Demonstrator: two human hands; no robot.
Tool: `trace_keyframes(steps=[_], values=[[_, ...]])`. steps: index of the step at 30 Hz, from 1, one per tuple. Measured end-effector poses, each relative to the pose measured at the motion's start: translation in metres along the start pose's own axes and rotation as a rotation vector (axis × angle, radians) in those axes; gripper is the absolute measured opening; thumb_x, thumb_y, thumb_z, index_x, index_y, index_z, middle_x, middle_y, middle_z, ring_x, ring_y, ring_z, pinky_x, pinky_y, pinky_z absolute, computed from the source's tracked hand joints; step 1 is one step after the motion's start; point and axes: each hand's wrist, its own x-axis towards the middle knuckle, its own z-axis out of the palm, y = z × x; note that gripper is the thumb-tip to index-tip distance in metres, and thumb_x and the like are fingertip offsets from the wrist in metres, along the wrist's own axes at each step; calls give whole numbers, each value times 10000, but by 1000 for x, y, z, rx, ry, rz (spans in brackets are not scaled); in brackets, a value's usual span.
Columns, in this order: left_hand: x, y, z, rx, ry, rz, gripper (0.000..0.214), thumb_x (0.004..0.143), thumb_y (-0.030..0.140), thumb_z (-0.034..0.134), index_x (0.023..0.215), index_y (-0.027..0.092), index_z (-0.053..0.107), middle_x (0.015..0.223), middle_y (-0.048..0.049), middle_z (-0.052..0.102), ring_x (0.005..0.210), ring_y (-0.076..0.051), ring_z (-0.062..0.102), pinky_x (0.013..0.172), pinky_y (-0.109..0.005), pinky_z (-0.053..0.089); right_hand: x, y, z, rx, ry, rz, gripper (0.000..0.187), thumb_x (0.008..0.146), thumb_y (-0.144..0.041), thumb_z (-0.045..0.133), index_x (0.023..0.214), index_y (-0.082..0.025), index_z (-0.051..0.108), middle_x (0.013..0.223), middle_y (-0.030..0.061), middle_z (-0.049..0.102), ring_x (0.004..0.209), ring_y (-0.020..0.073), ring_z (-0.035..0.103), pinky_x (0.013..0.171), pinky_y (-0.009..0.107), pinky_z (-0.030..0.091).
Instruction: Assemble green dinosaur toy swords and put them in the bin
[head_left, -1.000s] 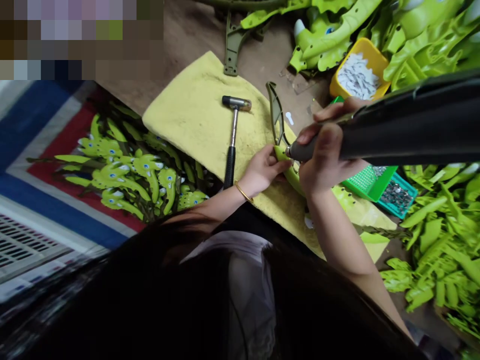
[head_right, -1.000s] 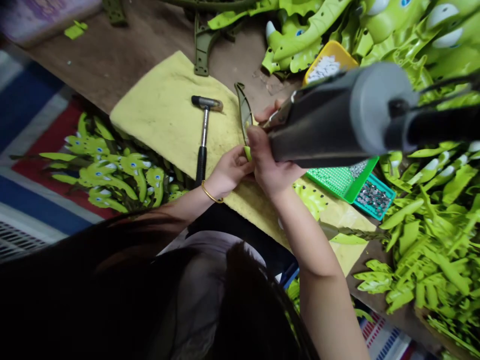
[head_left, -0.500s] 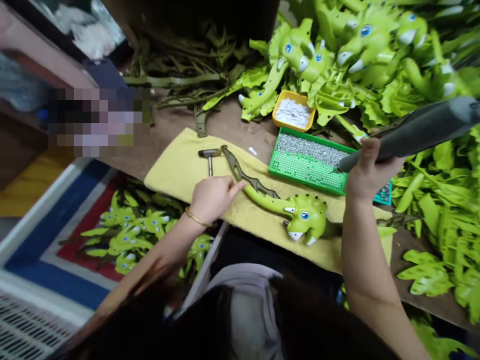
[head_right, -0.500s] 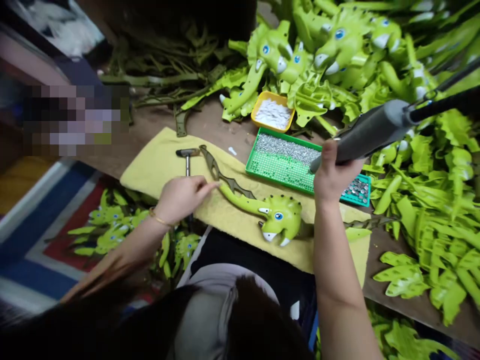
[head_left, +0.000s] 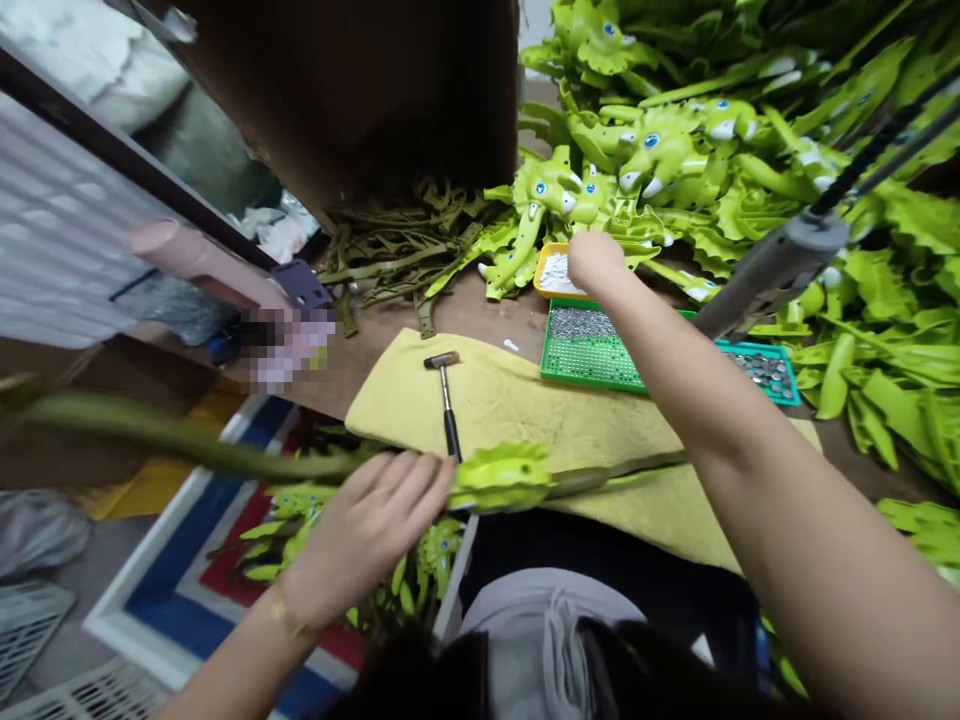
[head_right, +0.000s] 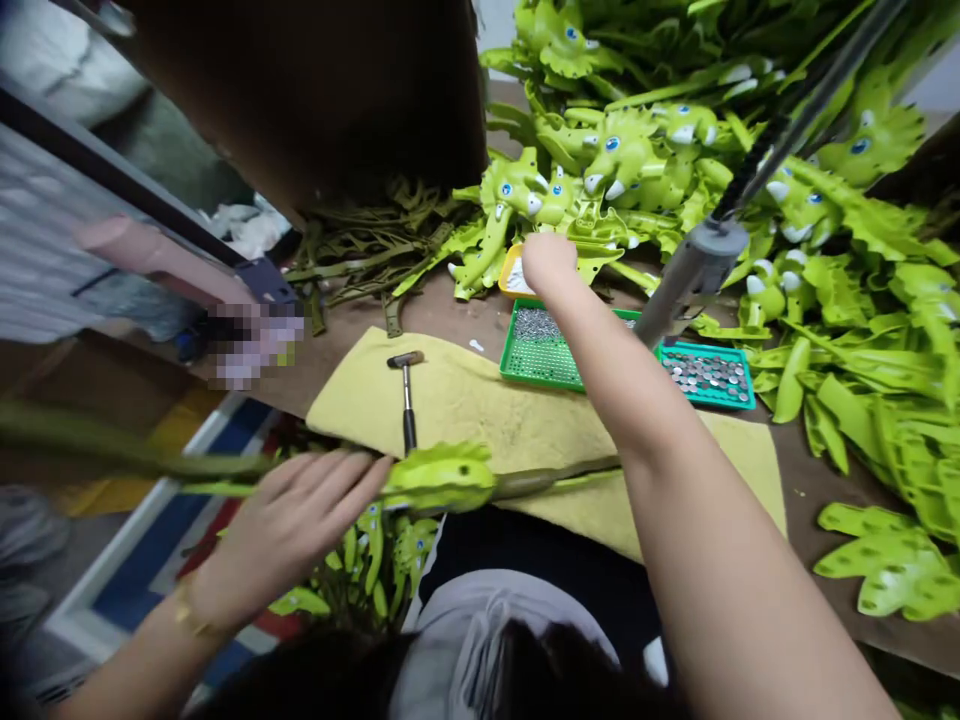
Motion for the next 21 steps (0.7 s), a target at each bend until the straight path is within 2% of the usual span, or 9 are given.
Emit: trace_keyframes(steps=[2,3,5,7,9,11,15,18,21], values=[[-65,-11,-9,-5,-11,-238,720,835,182,441,1529,308,295,988,-19,747,863,-276,666,762,-451,481,11,2,15,-48,-25,127,231,840,-68,511,978,-12,687,987,262,670,1074,344,605,888,489,434],[-94,-14,-9,-20,-13,-390,733,842,268,441,1522,428,219,945,51,750,820,-288,674,712,-469,482,11,2,20,-74,-34,178,256,842,-46,486,994,-9,687,1008,263,674,1084,333,609,909,483,415],[-138,-16,-4,-57,11,-719,669,823,424,470,1415,635,242,878,149,727,790,-317,670,682,-500,485,4,2,25,-101,-40,222,312,849,-18,426,1022,-6,686,1047,265,677,1085,309,618,936,476,378],[-158,-11,7,-214,47,-959,567,755,491,581,1286,651,460,885,141,722,811,-325,665,722,-504,505,-3,2,23,-117,-32,251,339,852,-20,399,1028,-8,689,1063,268,677,1071,295,627,927,463,361],[-154,-2,20,-503,56,-1163,414,685,494,689,1093,428,676,926,64,734,862,-307,671,799,-468,532,-10,0,17,-120,-5,266,343,858,-56,402,1041,-17,689,1092,277,668,1067,297,624,893,452,361],[-135,5,33,-757,26,-1335,388,669,490,718,976,253,696,974,-12,739,912,-296,671,843,-425,531,-19,-7,10,-112,45,257,361,884,-125,392,1104,-36,664,1146,284,644,1044,297,620,839,441,373],[-89,11,51,-1144,119,-1436,327,691,470,709,813,178,629,679,6,647,645,-182,595,628,-294,484,-75,-46,3,206,214,75,269,894,-258,422,986,-133,641,945,167,673,796,211,589,687,354,379],[-62,14,56,-1435,233,-1430,367,670,481,750,730,173,561,563,43,535,512,-108,476,515,-235,386,-144,-83,7,667,2,-180,168,839,-325,538,745,-191,575,700,31,609,621,136,499,596,292,360],[-39,19,59,-1664,295,-1411,485,667,601,733,784,170,543,610,38,536,499,-86,459,490,-223,357,-199,-110,15,954,-285,-265,235,834,-405,557,721,-199,560,624,-13,549,570,111,466,547,265,362]])
